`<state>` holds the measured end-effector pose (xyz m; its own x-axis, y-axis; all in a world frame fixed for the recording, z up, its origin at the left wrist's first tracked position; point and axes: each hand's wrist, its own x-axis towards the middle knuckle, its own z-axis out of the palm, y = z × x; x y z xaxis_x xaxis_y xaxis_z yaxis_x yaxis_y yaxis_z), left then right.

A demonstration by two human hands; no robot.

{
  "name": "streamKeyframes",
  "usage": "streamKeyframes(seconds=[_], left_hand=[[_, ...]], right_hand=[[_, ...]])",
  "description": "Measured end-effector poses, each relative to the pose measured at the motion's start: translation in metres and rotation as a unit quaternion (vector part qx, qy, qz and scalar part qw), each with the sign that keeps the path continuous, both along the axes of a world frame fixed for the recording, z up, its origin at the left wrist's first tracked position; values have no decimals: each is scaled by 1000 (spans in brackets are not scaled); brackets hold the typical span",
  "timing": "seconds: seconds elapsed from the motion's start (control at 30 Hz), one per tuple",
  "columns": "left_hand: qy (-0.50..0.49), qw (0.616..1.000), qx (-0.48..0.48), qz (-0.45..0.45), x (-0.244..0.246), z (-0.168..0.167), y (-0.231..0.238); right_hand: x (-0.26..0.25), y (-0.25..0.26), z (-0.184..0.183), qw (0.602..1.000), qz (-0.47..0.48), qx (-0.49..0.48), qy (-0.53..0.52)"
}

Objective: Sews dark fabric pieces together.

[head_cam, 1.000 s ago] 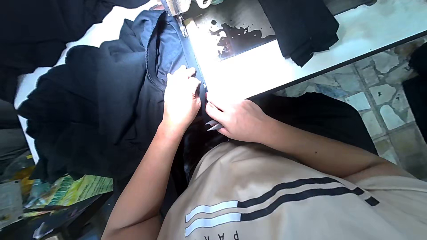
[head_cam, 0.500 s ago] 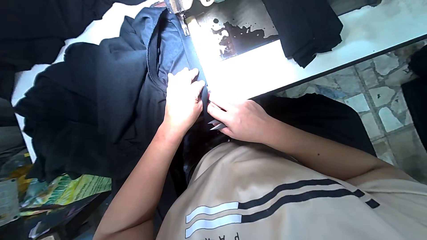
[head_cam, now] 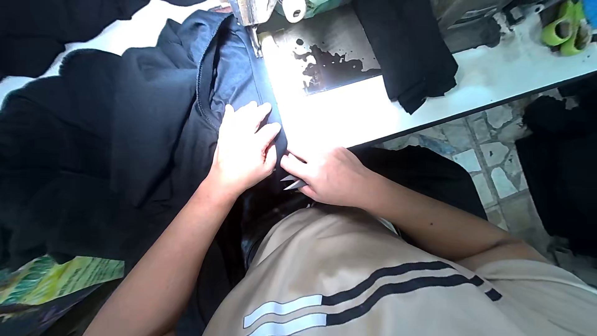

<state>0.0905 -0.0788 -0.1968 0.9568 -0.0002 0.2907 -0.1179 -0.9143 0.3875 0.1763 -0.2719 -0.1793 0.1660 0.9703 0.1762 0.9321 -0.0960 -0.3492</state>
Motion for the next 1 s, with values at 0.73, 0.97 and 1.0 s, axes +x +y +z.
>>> streamKeyframes(seconds=[0.73,0.97,1.0], left_hand=[[20,999,24,24,45,1,32],[32,997,42,55,67,6,46],[36,997,46,59,68,6,46]], right_hand=[[49,40,10,997,2,-60,46],[68,59,18,991,-19,-120,49],[69,59,17,992,-26,-107,64]])
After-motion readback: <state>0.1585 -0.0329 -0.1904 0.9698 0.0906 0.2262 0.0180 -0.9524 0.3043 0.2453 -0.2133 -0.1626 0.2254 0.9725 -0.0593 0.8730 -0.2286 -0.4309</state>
